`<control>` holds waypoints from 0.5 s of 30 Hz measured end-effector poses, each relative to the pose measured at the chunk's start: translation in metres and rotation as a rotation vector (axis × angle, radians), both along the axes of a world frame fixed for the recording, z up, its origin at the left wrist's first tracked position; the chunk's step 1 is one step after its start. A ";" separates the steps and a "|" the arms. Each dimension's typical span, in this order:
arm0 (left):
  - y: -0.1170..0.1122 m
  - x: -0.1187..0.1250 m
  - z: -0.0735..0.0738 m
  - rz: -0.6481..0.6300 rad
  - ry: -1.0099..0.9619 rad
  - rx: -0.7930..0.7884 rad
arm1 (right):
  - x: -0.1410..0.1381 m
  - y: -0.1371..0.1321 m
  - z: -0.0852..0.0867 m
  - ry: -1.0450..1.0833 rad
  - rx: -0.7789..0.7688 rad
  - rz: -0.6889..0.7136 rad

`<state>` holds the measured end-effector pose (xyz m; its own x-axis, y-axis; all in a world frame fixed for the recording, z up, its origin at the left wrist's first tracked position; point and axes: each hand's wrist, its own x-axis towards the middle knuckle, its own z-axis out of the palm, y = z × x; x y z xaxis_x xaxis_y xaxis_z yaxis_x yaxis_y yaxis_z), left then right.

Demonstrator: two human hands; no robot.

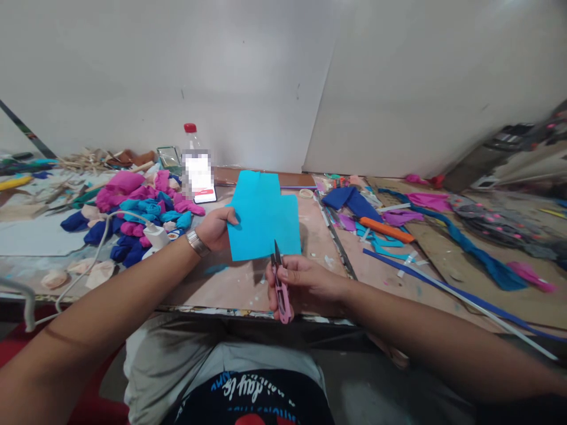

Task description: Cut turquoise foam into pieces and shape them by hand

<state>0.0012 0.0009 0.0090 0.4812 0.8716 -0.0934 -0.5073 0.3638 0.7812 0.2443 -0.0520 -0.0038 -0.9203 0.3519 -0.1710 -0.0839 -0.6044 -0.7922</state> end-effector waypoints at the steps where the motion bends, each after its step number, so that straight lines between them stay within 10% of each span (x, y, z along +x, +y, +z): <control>1: 0.000 0.000 -0.001 -0.007 -0.003 0.002 | 0.000 0.000 0.000 0.000 0.008 -0.005; 15: 0.005 -0.006 -0.009 -0.096 -0.006 0.031 | -0.001 0.000 -0.001 -0.045 0.066 -0.058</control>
<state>-0.0044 0.0063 -0.0005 0.5633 0.8237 -0.0641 -0.4762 0.3871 0.7895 0.2429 -0.0520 -0.0048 -0.8899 0.4161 -0.1868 -0.0803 -0.5462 -0.8338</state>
